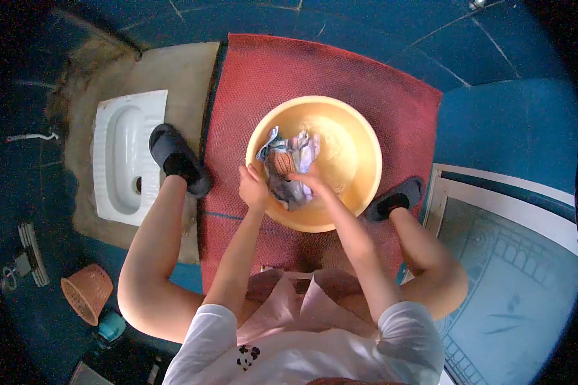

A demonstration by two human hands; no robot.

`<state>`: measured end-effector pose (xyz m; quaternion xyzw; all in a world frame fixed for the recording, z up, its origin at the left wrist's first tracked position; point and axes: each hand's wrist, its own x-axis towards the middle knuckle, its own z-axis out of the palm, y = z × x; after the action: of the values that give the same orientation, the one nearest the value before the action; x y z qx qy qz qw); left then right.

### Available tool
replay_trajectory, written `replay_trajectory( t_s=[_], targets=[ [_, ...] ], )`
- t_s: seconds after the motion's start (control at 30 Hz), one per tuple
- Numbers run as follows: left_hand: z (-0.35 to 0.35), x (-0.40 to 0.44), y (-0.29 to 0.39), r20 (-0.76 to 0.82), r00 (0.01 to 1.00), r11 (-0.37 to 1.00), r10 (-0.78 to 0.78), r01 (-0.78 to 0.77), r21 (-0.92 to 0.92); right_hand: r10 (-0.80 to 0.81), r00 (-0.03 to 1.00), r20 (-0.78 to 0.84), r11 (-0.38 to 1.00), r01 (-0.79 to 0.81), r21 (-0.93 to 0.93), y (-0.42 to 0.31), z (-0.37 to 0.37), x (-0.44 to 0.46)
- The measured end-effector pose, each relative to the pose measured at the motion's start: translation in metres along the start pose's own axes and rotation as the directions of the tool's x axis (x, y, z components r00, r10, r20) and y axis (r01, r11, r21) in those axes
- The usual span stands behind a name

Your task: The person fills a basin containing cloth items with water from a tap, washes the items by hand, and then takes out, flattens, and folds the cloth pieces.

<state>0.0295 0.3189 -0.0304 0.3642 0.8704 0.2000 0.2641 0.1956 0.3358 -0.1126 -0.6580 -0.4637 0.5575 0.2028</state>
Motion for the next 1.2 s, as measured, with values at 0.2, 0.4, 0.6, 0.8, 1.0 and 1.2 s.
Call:
replay_trajectory(
  t_s=[0.2, 0.4, 0.6, 0.8, 1.0, 1.2],
  targets=[
    [-0.008, -0.003, 0.002, 0.016, 1.0, 0.999, 0.027, -0.026, -0.035, -0.127, 0.992, -0.007, 0.987, 0.127, 0.096, -0.007, -0.045, -0.01],
    [-0.007, -0.003, -0.001, 0.022, 0.999, 0.999, 0.037, -0.036, -0.014, -0.284, 0.943, -0.174, 0.959, 0.283, -0.031, -0.03, -0.101, -0.012],
    [-0.006, -0.007, 0.006, 0.012, 0.999, 0.999, 0.041, -0.041, -0.006, -0.276, 0.921, -0.274, 0.839, 0.092, -0.536, -0.106, -0.103, -0.046],
    [-0.006, -0.005, -0.002, -0.003, 0.998, 0.997, 0.068, -0.068, -0.029, -0.373, 0.927, 0.049, 0.514, 0.25, -0.821, -0.1, -0.039, -0.066],
    [-0.007, 0.002, -0.001, 0.022, 1.0, 1.0, 0.014, -0.014, -0.011, -0.398, 0.873, 0.281, 0.293, 0.411, -0.863, -0.05, 0.022, -0.073],
    [-0.009, 0.017, -0.003, 0.017, 1.0, 1.0, -0.004, 0.005, -0.011, -0.158, 0.894, 0.42, 0.487, 0.441, -0.754, -0.085, 0.02, -0.064]
  ],
)
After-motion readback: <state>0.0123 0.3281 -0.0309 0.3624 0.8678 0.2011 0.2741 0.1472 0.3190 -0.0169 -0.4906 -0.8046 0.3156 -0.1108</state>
